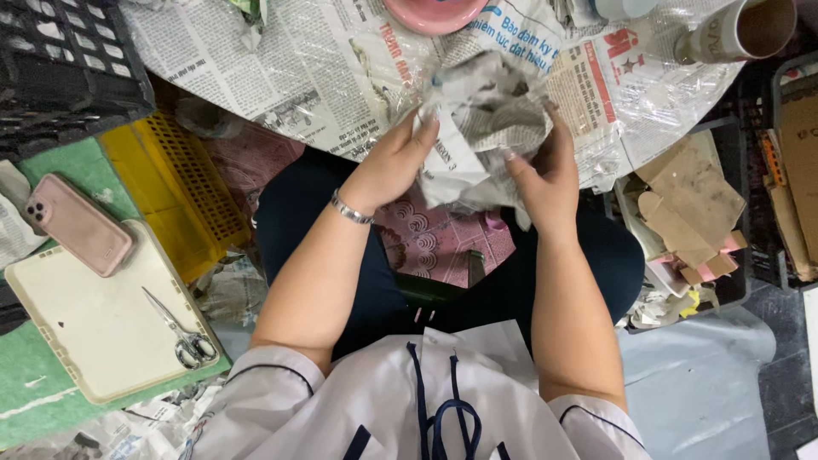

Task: The person sits on the floor and wraps several small ceramic dishes and bowls using newspaper and plastic wrap. They fold the newspaper around each item, then wrap the bundle in plastic, repeating the process for multiple pieces.

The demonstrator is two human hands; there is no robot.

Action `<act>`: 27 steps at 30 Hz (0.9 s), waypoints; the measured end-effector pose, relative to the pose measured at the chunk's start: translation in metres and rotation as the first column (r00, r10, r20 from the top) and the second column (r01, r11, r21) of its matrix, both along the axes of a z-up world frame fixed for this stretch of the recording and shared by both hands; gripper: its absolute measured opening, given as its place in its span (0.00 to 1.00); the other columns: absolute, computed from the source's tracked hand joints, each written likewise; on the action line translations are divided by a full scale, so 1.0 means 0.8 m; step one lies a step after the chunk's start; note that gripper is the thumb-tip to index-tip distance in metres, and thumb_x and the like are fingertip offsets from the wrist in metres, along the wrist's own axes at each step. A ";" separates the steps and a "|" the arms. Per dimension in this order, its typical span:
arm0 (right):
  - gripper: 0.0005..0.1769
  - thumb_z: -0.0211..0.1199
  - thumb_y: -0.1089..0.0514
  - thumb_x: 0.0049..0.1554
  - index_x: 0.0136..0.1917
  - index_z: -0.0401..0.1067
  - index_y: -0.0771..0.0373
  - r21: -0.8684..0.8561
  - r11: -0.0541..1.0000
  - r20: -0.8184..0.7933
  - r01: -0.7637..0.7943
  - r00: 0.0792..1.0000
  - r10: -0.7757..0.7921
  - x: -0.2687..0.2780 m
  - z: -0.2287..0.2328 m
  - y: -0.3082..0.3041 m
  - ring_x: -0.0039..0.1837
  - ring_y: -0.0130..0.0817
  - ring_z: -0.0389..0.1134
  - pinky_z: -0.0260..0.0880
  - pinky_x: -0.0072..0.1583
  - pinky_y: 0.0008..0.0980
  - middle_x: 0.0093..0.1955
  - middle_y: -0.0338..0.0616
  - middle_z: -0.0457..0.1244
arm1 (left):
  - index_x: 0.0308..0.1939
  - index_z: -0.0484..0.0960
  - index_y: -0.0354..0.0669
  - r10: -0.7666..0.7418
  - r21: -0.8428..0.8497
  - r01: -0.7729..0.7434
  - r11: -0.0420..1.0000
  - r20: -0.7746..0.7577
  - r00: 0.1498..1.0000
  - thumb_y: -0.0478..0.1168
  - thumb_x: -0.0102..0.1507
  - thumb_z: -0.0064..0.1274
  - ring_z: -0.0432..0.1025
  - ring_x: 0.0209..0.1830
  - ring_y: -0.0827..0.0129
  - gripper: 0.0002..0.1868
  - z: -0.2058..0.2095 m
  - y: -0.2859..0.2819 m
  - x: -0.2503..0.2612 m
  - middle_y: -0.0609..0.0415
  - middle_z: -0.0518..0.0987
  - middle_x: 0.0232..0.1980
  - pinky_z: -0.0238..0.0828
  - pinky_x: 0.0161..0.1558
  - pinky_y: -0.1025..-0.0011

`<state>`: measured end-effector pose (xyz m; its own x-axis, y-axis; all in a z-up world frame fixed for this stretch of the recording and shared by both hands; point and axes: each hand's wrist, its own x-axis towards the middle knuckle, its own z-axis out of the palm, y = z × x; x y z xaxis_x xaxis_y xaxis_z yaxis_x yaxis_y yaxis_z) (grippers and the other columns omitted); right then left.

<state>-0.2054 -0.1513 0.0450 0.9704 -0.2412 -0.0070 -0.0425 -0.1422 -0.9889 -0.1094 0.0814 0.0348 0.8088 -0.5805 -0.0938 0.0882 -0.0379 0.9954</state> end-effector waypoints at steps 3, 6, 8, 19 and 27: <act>0.28 0.66 0.69 0.64 0.75 0.63 0.69 0.274 0.958 -0.047 0.082 0.996 -0.071 -0.004 -0.022 -0.006 0.69 0.35 0.67 0.67 0.72 0.34 0.69 0.48 0.65 | 0.73 0.66 0.30 0.048 -0.004 -0.049 0.999 -0.149 0.988 0.58 0.75 0.33 0.67 0.71 0.58 0.36 -0.030 -0.015 0.012 0.42 0.74 0.71 0.59 0.72 0.68; 0.24 0.64 0.69 0.62 0.70 0.66 0.68 0.203 0.967 -0.081 0.156 0.987 -0.142 -0.006 -0.042 -0.010 0.63 0.29 0.68 0.68 0.66 0.31 0.63 0.42 0.67 | 0.79 0.57 0.30 0.079 -0.061 -0.088 0.994 -0.136 0.988 0.62 0.77 0.33 0.56 0.82 0.58 0.40 -0.044 -0.030 0.014 0.40 0.62 0.81 0.48 0.80 0.66; 0.21 0.60 0.68 0.64 0.70 0.67 0.68 0.162 0.964 -0.082 0.213 0.976 -0.202 -0.002 -0.051 -0.014 0.61 0.27 0.67 0.68 0.64 0.29 0.62 0.41 0.67 | 0.82 0.51 0.32 0.071 -0.062 -0.081 0.995 -0.147 0.987 0.63 0.78 0.35 0.52 0.85 0.57 0.42 -0.043 -0.037 0.011 0.40 0.56 0.85 0.46 0.81 0.65; 0.25 0.45 0.47 0.73 0.68 0.66 0.71 0.193 0.908 -0.100 0.373 0.928 -0.360 0.003 -0.086 -0.031 0.69 0.27 0.62 0.60 0.71 0.29 0.67 0.41 0.63 | 0.68 0.71 0.35 0.225 0.254 -0.286 0.924 0.244 0.943 0.53 0.65 0.63 0.78 0.61 0.58 0.34 -0.025 -0.053 0.009 0.42 0.81 0.62 0.75 0.61 0.65; 0.29 0.56 0.52 0.68 0.76 0.58 0.70 -0.167 0.933 -0.167 0.319 0.923 -0.346 0.009 -0.050 -0.016 0.72 0.42 0.60 0.62 0.72 0.36 0.73 0.56 0.59 | 0.56 0.77 0.39 0.278 0.465 -0.190 0.865 -0.129 0.952 0.50 0.65 0.56 0.82 0.41 0.62 0.22 -0.019 -0.059 0.025 0.51 0.85 0.46 0.77 0.46 0.69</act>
